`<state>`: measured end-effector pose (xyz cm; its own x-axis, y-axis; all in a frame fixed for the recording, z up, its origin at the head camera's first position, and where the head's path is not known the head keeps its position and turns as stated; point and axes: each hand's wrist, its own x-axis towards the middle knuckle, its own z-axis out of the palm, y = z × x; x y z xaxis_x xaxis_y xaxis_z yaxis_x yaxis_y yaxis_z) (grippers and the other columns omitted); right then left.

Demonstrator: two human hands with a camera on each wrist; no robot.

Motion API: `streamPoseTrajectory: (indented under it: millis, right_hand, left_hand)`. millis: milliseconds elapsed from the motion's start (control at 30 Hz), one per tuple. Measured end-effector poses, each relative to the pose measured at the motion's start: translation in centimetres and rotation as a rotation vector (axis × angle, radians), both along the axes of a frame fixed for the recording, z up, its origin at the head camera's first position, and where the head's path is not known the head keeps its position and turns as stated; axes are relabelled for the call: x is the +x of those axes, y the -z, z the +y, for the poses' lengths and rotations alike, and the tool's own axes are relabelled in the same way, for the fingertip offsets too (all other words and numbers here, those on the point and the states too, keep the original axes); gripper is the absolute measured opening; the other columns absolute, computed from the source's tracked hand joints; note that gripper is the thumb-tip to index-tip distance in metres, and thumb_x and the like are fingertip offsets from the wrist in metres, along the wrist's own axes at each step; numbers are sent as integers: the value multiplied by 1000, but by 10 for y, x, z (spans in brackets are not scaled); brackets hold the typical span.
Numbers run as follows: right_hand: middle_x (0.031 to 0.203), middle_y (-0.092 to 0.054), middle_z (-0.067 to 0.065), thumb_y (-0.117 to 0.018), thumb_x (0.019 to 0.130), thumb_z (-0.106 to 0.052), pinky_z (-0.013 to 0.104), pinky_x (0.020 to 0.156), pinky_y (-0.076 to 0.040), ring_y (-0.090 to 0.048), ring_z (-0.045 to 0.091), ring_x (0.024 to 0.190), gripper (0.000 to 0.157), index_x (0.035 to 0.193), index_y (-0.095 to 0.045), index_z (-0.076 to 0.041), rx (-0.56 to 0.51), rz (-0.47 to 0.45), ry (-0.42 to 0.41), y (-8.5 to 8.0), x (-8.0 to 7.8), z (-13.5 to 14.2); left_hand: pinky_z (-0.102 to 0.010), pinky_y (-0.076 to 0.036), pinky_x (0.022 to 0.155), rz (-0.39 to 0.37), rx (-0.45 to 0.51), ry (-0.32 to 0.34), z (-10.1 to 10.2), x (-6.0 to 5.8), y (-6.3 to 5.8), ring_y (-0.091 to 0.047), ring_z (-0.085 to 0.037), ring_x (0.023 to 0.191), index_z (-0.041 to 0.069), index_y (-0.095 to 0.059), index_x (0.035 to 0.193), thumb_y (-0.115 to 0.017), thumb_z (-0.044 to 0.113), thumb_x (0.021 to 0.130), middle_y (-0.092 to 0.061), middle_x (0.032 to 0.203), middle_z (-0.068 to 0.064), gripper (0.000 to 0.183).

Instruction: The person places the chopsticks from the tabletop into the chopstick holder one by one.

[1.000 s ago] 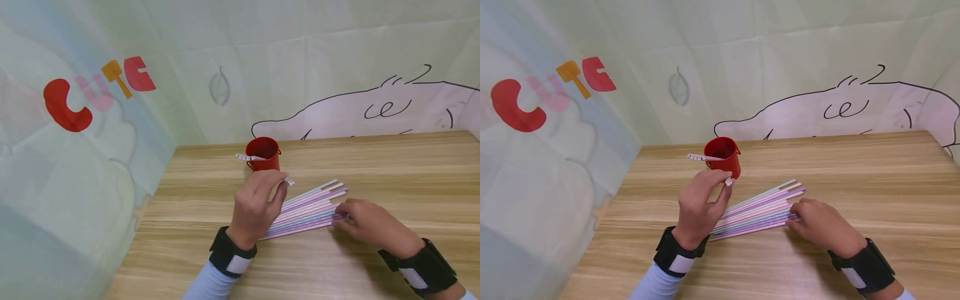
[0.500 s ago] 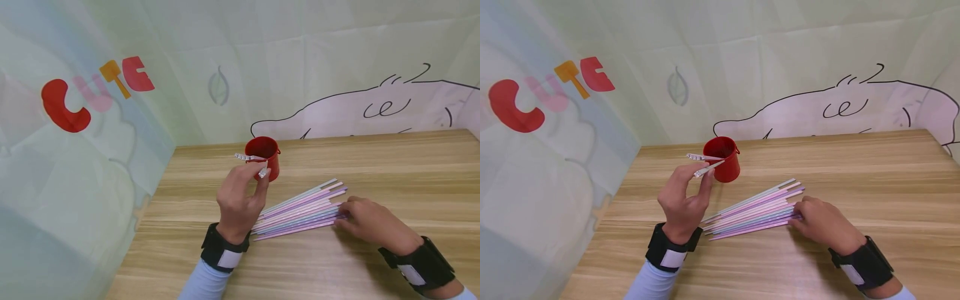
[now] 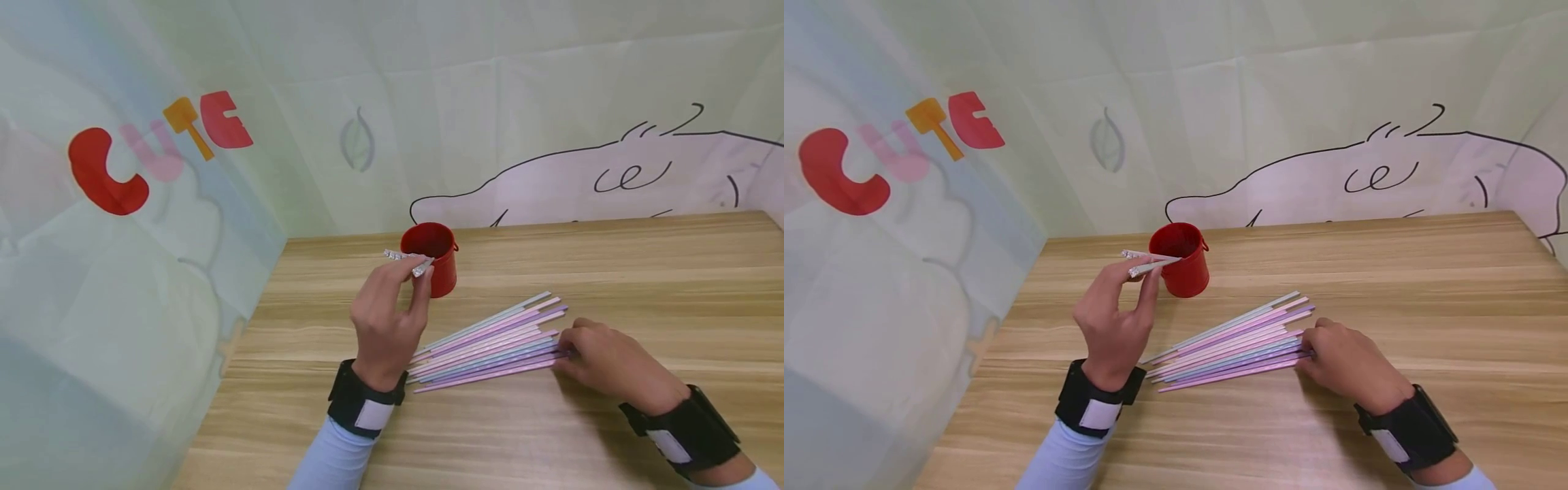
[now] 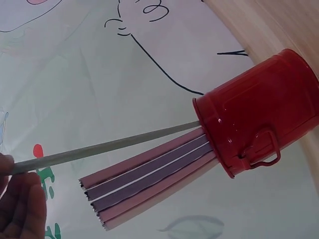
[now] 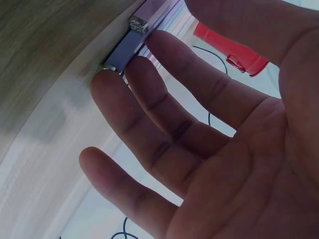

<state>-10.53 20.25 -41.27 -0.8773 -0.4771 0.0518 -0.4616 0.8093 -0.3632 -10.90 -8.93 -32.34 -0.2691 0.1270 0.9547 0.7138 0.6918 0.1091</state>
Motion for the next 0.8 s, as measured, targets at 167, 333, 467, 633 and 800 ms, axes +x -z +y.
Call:
streamPoseTrajectory:
  millis: [167, 333, 467, 633, 800]
  right_hand:
    - [74, -52, -1, -78, 72, -17, 31, 54, -46, -44, 11, 60, 17, 82, -67, -9, 15, 13, 1, 3, -1, 0]
    - [73, -51, -1, -78, 71, -13, 32, 54, -47, -44, 10, 61, 15, 79, -65, -10, -1, 38, -18, 6, -1, 1]
    - [72, -51, -2, -78, 70, -10, 32, 54, -47, -43, 9, 61, 15, 78, -65, -11, -9, 55, -34, 7, -2, 2]
    - [71, -52, -3, -77, 70, -7, 32, 54, -47, -44, 9, 61, 13, 77, -67, -11, 10, 79, -46, 7, -3, 2]
    - [70, -55, -4, -76, 70, -4, 32, 53, -48, -46, 7, 61, 11, 76, -70, -10, 6, 115, -65, 6, -3, 3]
  left_hand:
    - [-33, -55, 72, -92, -19, -58, -2, -3, 5, -60, -16, 85, 4, -66, 105, -70, 17, 82, -68, 94, -9, 26]
    - [-32, -54, 73, -195, -53, -139, -6, -6, 10, -55, -19, 90, 8, -68, 106, -69, 24, 83, -65, 96, -8, 28]
    - [-34, -51, 70, -270, -72, -201, -9, -9, 13, -50, -20, 92, 10, -68, 109, -69, 30, 82, -61, 100, -8, 33]
    - [-35, -50, 71, -279, -67, -201, -9, -9, 13, -50, -21, 93, 10, -66, 112, -68, 33, 83, -60, 100, -9, 38]
    - [-36, -51, 72, -235, -59, -162, -6, -6, 9, -51, -21, 93, 9, -67, 108, -67, 32, 83, -61, 98, -9, 34]
